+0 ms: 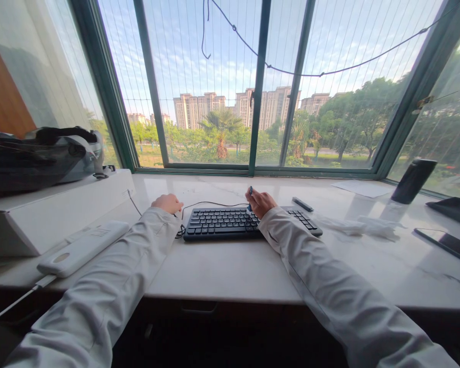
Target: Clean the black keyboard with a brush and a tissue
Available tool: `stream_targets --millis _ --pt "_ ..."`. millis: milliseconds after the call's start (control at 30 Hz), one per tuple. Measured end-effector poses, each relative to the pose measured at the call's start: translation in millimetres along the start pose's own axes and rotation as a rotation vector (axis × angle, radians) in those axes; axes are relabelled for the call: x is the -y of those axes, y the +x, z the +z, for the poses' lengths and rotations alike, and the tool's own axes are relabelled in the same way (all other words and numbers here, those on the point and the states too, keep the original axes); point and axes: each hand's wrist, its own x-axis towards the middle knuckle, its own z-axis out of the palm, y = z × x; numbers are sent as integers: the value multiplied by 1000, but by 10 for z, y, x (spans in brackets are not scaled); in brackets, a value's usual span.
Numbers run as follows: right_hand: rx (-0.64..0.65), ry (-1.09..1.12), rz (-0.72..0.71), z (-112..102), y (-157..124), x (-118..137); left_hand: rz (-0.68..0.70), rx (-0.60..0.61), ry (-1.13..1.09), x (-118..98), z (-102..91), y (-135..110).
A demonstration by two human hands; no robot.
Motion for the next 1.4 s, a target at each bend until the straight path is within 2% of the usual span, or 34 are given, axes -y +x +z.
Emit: stream_targets --millis 133,400,600,867,1100,1267,1400 --pt "-23 2 -12 -12 10 4 -9 -1 9 20 28 49" --pt "71 64 40 -179 -16 85 3 -15 3 29 38 36" --pt "111 -6 -50 -253 -51 108 -7 -2 5 28 35 36" --pt "88 47 -17 -183 -52 81 0 -1 9 20 4 16" --pt "5 10 -126 -137 -28 49 -3 0 11 6 -1 -8" --pt "26 28 -183 -163 -26 42 -16 -5 29 8 9 19" --pt "21 45 -172 -174 -19 13 -7 -6 30 14 14 30"
